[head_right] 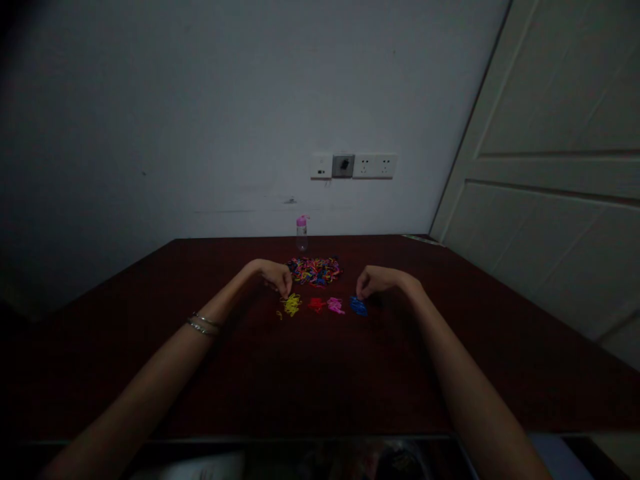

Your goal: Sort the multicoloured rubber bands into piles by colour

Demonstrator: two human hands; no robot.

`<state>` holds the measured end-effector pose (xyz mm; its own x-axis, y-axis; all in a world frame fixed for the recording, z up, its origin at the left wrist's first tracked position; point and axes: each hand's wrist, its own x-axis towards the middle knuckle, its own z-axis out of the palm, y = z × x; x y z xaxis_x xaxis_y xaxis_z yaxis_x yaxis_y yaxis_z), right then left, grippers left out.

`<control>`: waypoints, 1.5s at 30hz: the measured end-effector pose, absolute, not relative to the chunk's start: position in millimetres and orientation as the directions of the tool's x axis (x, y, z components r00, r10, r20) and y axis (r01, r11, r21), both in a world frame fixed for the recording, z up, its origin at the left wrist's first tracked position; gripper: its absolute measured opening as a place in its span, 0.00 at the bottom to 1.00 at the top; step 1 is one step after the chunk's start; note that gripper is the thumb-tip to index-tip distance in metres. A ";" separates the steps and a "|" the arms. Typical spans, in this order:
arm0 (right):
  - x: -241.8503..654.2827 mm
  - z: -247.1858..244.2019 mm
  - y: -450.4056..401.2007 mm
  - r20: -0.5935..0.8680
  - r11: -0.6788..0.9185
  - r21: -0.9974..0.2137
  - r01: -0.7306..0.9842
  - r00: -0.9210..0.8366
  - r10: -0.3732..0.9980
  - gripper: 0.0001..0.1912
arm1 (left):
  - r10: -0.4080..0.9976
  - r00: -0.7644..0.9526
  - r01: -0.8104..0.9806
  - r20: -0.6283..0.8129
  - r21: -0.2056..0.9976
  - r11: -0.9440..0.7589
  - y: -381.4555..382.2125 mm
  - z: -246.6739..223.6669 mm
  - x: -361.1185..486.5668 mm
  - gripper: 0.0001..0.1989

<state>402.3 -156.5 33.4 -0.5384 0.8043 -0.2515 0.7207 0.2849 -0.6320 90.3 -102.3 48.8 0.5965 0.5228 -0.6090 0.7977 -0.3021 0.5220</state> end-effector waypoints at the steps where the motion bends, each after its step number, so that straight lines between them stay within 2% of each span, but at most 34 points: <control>1: 402.3 34.5 -157.4 -0.251 0.289 -0.636 0.716 -0.546 0.799 0.09 | 0.522 0.586 0.806 -0.619 0.513 -0.297 -102.1 48.7 89.9 0.09; 6: 401.5 40.0 -162.1 -0.191 0.312 -0.656 0.688 -0.551 0.812 0.12 | 0.559 0.571 0.811 -0.601 0.517 -0.272 -100.3 50.9 86.7 0.10; 10: 403.9 37.7 -159.8 -0.048 0.309 -0.669 0.676 -0.455 0.889 0.12 | 0.642 0.636 0.731 -0.427 0.601 -0.324 -91.7 47.3 81.4 0.09; 14: 411.7 28.6 -153.9 0.077 0.275 -0.683 0.677 -0.308 0.948 0.12 | 0.727 0.635 0.688 -0.262 0.620 -0.377 -78.3 31.9 75.9 0.08; 17: 418.4 18.4 -149.7 0.100 0.221 -0.705 0.674 -0.215 0.972 0.13 | 0.758 0.630 0.665 -0.170 0.622 -0.414 -71.3 20.2 75.9 0.08; 22: 426.7 0.3 -142.9 0.108 0.170 -0.719 0.674 -0.134 0.985 0.14 | 0.720 0.690 0.605 -0.078 0.607 -0.515 -71.0 11.9 84.8 0.09; 29: 432.4 -9.1 -134.5 0.108 0.165 -0.710 0.684 -0.125 0.986 0.15 | 0.735 0.677 0.584 -0.030 0.629 -0.512 -77.2 9.1 89.6 0.05; 34: 433.6 -10.3 -133.2 0.108 0.172 -0.705 0.688 -0.136 0.985 0.16 | 0.739 0.671 0.582 -0.061 0.661 -0.474 -76.5 12.2 87.2 0.05; 41: 433.5 -10.9 -133.4 0.104 0.167 -0.704 0.691 -0.131 0.986 0.16 | 0.732 0.677 0.538 -0.070 0.726 -0.428 -71.8 20.4 79.1 0.07; 45: 433.5 -10.3 -133.5 0.117 0.187 -0.705 0.684 -0.148 0.982 0.15 | 0.716 0.697 0.490 -0.017 0.741 -0.460 -81.1 32.7 86.1 0.07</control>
